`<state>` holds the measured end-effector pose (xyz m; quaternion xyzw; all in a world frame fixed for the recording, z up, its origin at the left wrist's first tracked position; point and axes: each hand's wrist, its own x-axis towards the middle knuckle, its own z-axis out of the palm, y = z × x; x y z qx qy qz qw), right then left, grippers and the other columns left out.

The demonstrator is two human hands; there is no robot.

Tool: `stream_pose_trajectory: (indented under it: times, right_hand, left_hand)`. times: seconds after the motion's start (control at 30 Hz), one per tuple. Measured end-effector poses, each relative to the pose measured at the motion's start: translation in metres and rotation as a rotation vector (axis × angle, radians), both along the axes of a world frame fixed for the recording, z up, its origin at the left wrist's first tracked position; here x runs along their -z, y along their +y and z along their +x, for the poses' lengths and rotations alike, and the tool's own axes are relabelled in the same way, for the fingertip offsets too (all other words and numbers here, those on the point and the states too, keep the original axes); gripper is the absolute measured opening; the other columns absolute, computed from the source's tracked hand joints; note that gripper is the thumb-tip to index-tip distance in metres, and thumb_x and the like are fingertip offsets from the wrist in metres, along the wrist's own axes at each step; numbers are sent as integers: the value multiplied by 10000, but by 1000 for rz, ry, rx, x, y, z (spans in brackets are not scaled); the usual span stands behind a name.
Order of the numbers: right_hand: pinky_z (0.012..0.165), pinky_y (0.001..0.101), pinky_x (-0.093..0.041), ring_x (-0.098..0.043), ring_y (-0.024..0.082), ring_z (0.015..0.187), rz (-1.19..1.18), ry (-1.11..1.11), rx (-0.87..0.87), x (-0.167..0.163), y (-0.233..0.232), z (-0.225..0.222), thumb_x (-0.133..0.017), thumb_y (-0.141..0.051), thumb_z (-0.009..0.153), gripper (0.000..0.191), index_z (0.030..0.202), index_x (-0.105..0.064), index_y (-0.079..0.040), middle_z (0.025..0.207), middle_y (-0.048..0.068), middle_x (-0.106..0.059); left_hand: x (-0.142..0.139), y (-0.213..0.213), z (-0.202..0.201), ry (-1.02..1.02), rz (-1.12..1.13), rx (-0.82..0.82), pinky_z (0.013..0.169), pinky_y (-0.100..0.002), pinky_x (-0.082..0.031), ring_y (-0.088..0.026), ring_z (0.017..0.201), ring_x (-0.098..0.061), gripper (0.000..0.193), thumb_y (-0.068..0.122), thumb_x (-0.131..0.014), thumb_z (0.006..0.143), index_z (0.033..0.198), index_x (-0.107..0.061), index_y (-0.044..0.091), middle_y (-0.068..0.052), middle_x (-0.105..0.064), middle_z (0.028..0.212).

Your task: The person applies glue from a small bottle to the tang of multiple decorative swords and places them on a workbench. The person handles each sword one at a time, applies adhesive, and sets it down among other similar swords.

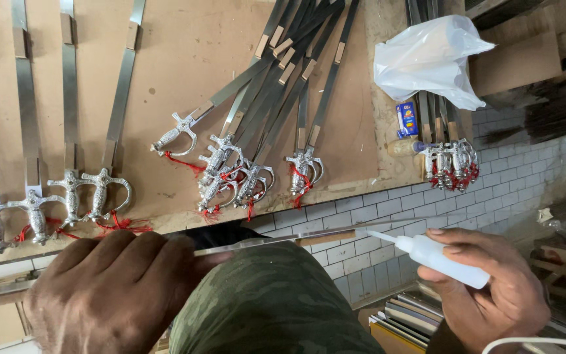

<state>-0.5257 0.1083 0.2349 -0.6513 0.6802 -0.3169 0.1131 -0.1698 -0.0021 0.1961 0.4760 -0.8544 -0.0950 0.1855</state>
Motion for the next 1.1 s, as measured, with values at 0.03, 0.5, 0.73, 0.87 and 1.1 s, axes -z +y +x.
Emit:
stream_pose_trajectory:
  times: [0.03,0.5,0.73,0.87,1.1]
  right_hand:
    - [936,349,-646,-746,272,1066,-51,-75,17,7,1,2,-816,12,875,370,1144,-564,-15,1115,234,-699]
    - [832,311,-677,-747,224,1010,-282,-377,23,40,4,29,-781,-165,967,370,1187,-511,-40,1129,227,-686]
    - [880,324,-661,-744,236,1032,-216,-298,2,39,5,30,-809,-86,909,329,1132,-575,-23,1114,224,-697]
    - [882,313,-654,-736,238,1033,-166,-244,-34,37,3,30,-812,-7,882,367,1158,-571,-19,1123,228,-693]
    - [862,316,-663,-751,239,1016,-165,-24,-79,35,0,24,-829,-10,834,377,1116,-579,-15,1115,206,-712]
  left_hand:
    - [1,-1,-1,-38,29,-14,602,-362,-493,-150,617,-657,408,499,-763,864,664,-677,154,14,-623,598]
    - [-11,-10,-23,-198,349,-158,460,-408,-499,-234,497,-645,632,796,-625,697,600,-633,171,-31,-610,583]
    - [-13,-5,-28,-148,337,-136,475,-424,-520,-252,527,-661,627,777,-626,723,623,-646,158,-48,-635,572]
    - [-11,-3,-29,-125,342,-94,490,-421,-530,-247,527,-665,633,774,-620,733,628,-645,151,-55,-633,601]
    - [-7,-1,-33,-136,348,-64,492,-423,-532,-245,531,-669,617,759,-606,755,662,-663,151,-53,-634,601]
